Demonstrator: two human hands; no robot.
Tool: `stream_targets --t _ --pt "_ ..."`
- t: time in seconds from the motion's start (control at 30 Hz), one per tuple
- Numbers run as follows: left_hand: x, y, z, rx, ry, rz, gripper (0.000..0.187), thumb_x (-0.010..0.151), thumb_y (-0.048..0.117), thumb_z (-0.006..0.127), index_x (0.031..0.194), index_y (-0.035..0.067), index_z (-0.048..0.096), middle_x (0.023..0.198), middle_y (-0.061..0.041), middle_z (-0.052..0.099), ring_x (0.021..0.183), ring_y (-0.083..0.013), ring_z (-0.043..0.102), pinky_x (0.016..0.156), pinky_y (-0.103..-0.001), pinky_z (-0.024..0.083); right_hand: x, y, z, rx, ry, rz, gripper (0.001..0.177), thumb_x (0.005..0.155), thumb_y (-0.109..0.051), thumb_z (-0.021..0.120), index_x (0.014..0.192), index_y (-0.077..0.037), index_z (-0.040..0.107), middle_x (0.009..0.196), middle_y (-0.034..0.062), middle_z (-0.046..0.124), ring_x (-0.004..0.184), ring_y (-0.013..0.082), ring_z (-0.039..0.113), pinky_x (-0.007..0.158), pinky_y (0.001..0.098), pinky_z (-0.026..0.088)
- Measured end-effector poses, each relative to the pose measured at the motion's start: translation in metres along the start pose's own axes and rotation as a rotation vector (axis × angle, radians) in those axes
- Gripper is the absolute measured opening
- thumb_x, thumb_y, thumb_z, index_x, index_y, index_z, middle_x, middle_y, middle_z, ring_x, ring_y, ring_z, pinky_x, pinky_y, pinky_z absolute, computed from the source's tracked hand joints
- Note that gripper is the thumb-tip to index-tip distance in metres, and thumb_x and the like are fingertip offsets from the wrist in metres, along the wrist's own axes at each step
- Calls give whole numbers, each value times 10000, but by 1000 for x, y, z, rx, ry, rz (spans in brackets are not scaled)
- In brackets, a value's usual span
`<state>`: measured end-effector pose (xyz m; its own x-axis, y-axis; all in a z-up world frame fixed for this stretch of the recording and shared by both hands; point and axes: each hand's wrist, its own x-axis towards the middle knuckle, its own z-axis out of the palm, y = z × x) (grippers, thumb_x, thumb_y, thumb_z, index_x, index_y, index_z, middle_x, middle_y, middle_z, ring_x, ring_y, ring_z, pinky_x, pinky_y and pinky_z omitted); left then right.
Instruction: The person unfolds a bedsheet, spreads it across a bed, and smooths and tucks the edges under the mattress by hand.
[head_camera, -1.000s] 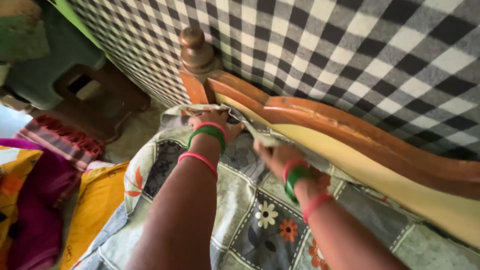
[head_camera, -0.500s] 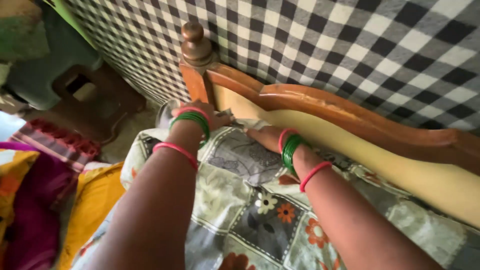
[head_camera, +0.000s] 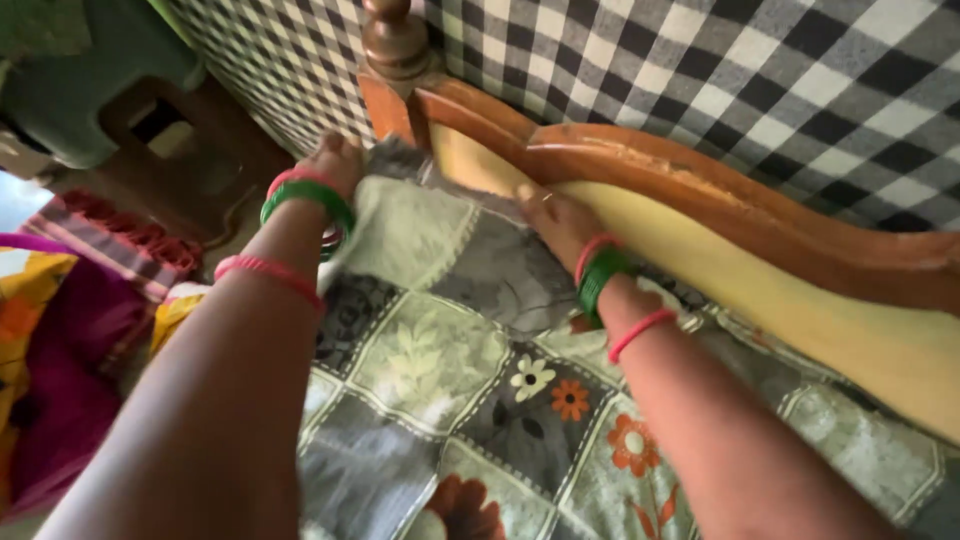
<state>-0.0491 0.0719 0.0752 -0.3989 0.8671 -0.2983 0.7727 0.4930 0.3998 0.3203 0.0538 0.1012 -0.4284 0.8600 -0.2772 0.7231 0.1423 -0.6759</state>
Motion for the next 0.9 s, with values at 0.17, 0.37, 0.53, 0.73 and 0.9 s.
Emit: stream_targets --t 0.17,0.37,0.53,0.73,0.9 --pt "5 -39 74 -104 9 37 697 1033 674 351 1612 286 343 1568 -253 426 1464 -471 369 1234 -551 267 -2 -26 59 -116 326 -544 563 1028 -476 505 1495 -164 541 1554 104 549 1411 301 525 1186 430 406" --pt "-127 -33 92 119 303 173 664 990 580 426 1587 296 362 1667 -157 260 1533 -351 232 1178 -694 130 12 -23 110 -697 394 -557 768 928 -578 579 1575 -195 424 1627 118 330 1471 401 278 1125 659 226" --pt "-144 -45 81 67 373 236 645 1024 519 468 1598 246 362 1669 -167 295 1537 -341 266 1178 -675 140 5 -24 112 -685 413 -578 746 958 -574 571 1598 -219 424 1648 110 352 1503 380 290 1163 640 241" --pt "-247 -115 65 172 473 174 556 971 471 580 1454 198 544 1509 -148 495 1415 -329 428 1146 -620 245 9 -27 119 -761 462 -597 760 930 -553 590 1573 -176 444 1624 138 369 1477 403 300 1119 652 238" --pt "-332 -170 44 121 554 7 454 976 386 641 1330 103 626 1343 -137 606 1215 -361 582 1010 -516 448 -30 -74 168 -463 183 -616 525 1034 -439 494 1520 -241 502 1625 20 433 1488 283 424 1079 540 357"
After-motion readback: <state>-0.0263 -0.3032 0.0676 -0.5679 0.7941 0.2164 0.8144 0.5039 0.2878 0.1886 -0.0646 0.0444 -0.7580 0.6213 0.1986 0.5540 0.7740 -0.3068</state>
